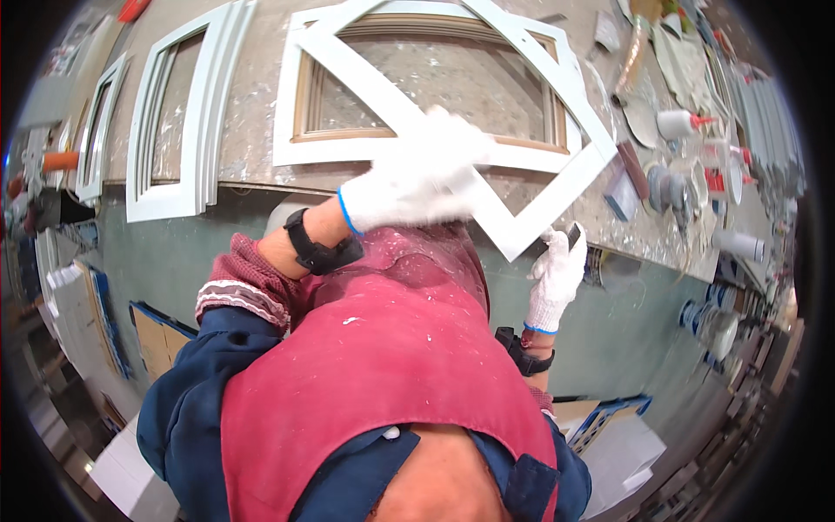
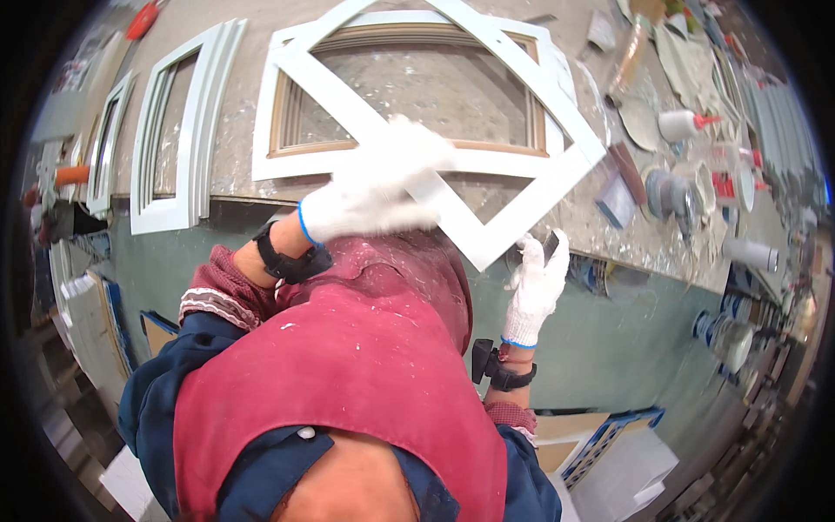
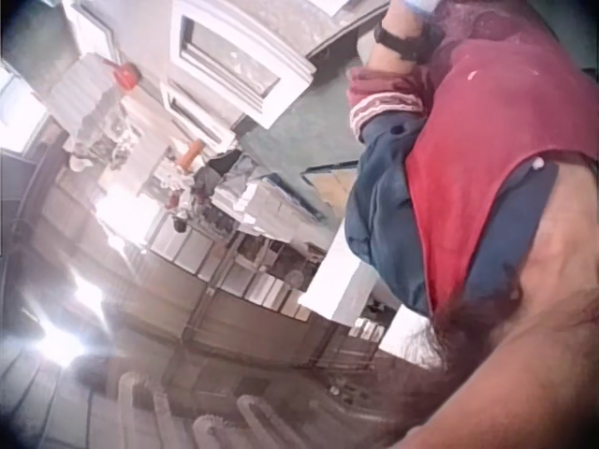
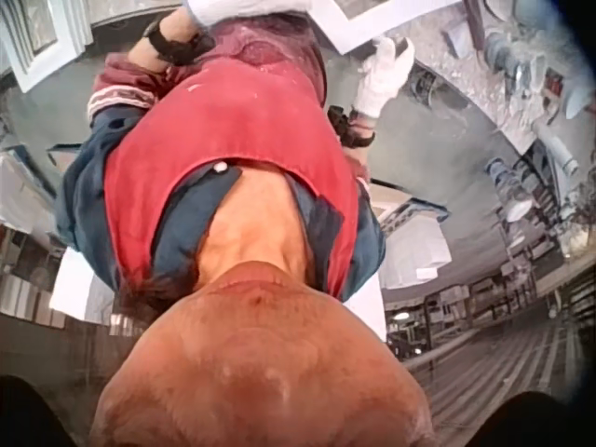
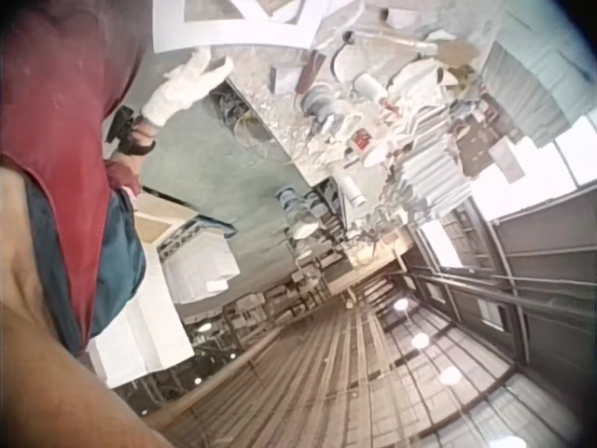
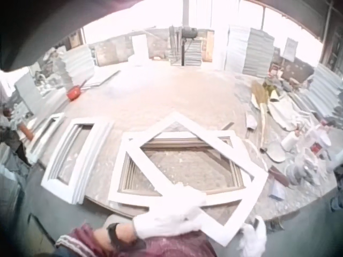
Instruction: The person sands the edges and corners of white-painted wooden frames using a sanding block. They repeatedly flip and rotate each frame to reach all sides, then place the finished frame onto a stack on the table before picking up the next one.
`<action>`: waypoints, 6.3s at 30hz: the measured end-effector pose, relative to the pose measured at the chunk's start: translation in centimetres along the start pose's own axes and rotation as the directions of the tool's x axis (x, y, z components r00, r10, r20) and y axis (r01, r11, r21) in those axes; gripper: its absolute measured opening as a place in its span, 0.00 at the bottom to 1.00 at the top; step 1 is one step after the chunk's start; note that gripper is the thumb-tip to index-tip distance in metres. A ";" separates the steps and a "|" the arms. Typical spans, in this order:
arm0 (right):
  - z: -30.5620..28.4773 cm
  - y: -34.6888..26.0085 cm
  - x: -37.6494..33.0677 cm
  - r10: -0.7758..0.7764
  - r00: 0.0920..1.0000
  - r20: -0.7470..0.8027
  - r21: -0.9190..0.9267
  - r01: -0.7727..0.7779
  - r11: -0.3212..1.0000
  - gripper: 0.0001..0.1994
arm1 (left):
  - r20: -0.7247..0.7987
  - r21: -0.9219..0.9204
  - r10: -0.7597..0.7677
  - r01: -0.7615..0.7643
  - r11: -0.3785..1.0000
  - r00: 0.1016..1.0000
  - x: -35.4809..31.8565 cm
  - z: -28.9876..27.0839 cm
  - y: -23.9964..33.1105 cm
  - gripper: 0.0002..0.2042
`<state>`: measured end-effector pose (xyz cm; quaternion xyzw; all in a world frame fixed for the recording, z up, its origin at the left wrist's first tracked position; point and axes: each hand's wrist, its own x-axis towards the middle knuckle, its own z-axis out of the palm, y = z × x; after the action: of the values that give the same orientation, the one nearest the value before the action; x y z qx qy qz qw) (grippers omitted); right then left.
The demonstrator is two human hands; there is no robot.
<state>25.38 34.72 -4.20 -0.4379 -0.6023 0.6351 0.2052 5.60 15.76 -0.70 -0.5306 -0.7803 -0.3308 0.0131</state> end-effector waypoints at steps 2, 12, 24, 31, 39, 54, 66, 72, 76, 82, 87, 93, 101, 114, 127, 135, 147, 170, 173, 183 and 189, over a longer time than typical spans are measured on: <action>1.2 0.3 0.9 -0.014 0.996 0.094 0.040 0.010 0.999 0.25 | -0.137 -0.005 -0.391 0.395 0.919 0.910 -0.1 -2.4 -2.2 0.28; 2.4 1.5 3.4 -0.149 0.952 0.267 0.354 0.046 0.934 0.21 | -0.423 -0.541 -0.826 0.627 0.561 0.373 -1.5 -7.2 -9.2 0.38; -2.7 3.8 5.6 -0.095 0.956 0.277 0.376 -0.016 0.927 0.21 | 0.066 -0.527 -0.711 0.629 0.571 0.700 -3.4 -12.6 -11.9 0.18; -7.8 5.1 7.2 -0.129 0.927 0.351 0.303 0.018 0.953 0.22 | 0.180 -0.789 -0.598 0.478 0.387 0.781 -4.8 -13.8 -5.0 0.18; -8.1 3.5 9.2 -0.001 0.909 0.417 0.287 -0.131 0.949 0.31 | 0.222 -0.809 -0.559 0.471 0.352 0.799 -4.4 -15.4 -2.9 0.16; -3.5 -5.3 11.1 0.011 0.812 0.584 0.051 -0.050 0.997 0.28 | 0.108 -0.915 -0.618 0.321 0.244 0.779 -7.4 -13.0 -6.2 0.18; 6.3 -12.7 14.7 -0.197 0.818 0.541 -0.010 0.240 0.971 0.25 | -0.179 -0.914 -0.900 -0.407 0.001 0.398 -16.5 -14.3 -6.3 0.22; 6.3 -10.1 14.9 -0.178 0.767 0.616 0.045 0.192 0.980 0.25 | -0.419 -0.807 -0.897 -0.396 0.439 -0.141 -24.0 -15.5 -10.1 0.21; 7.4 -9.6 14.9 -0.163 0.727 0.667 0.078 0.149 0.986 0.23 | -0.395 -0.732 -0.837 -0.422 0.536 -0.379 -27.2 -16.0 -13.8 0.18; 8.0 -8.8 13.2 -0.148 0.679 0.719 0.064 0.147 0.987 0.22 | -0.290 -0.813 -0.844 -0.349 0.466 -0.451 -27.0 -16.7 -15.7 0.18; 6.8 -8.2 13.3 -0.121 0.649 0.751 0.075 0.097 0.992 0.23 | -0.448 -0.849 -0.867 -0.200 0.489 -0.216 -31.1 -15.1 -16.6 0.19; 6.0 -7.7 13.2 -0.161 0.604 0.780 0.164 0.051 0.985 0.24 | -0.517 -0.576 -0.775 0.817 0.000 -0.364 -34.3 -17.6 -13.8 0.37; 4.3 -6.5 11.6 -0.206 0.839 0.503 0.209 0.113 0.971 0.14 | -0.709 0.338 -0.569 0.909 0.242 0.415 -25.3 -12.0 -9.0 0.28; 3.2 -2.9 8.9 -0.520 0.835 0.180 -0.558 0.521 0.645 0.22 | -0.501 -0.427 -0.811 0.729 0.535 0.301 -18.1 -8.2 -7.6 0.18; 1.6 1.1 1.1 -0.022 0.995 0.096 0.003 0.021 1.000 0.17 | -0.339 -0.183 -0.779 0.775 0.604 0.527 -13.4 -8.9 -12.9 0.25; 1.4 1.7 2.1 0.131 0.907 0.400 0.032 -0.157 0.987 0.19 | -0.304 0.036 -0.761 0.805 0.592 0.573 -13.6 -10.3 -14.3 0.25; 1.4 3.5 2.6 -0.174 0.956 0.236 -0.031 0.187 0.982 0.15 | -0.305 0.256 -0.800 0.854 0.454 0.517 -13.1 -10.9 -13.6 0.24; 2.7 1.8 3.9 -0.747 0.484 0.456 -0.226 0.875 0.428 0.24 | -0.122 0.316 -0.358 0.378 0.870 0.926 -6.8 -10.0 -3.5 0.27; 3.0 0.2 3.3 -0.764 0.468 0.444 -0.185 0.882 0.434 0.24 | 0.361 0.088 -0.099 0.072 0.993 0.927 -2.7 -7.4 1.5 0.36; 3.1 -5.0 1.6 -0.765 0.481 0.429 0.021 0.841 0.540 0.22 | 0.277 0.184 -0.032 -0.020 0.983 0.960 -2.2 -2.6 3.6 0.22; 1.3 -6.0 3.9 -0.732 0.520 0.440 0.167 0.754 0.636 0.11 | 0.251 0.195 -0.007 -0.044 0.980 0.968 -1.6 -4.6 4.2 0.20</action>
<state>20.70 38.16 0.13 0.0236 -0.7753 0.5583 0.2944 8.27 12.92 4.42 -0.5716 -0.7998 -0.1811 -0.0295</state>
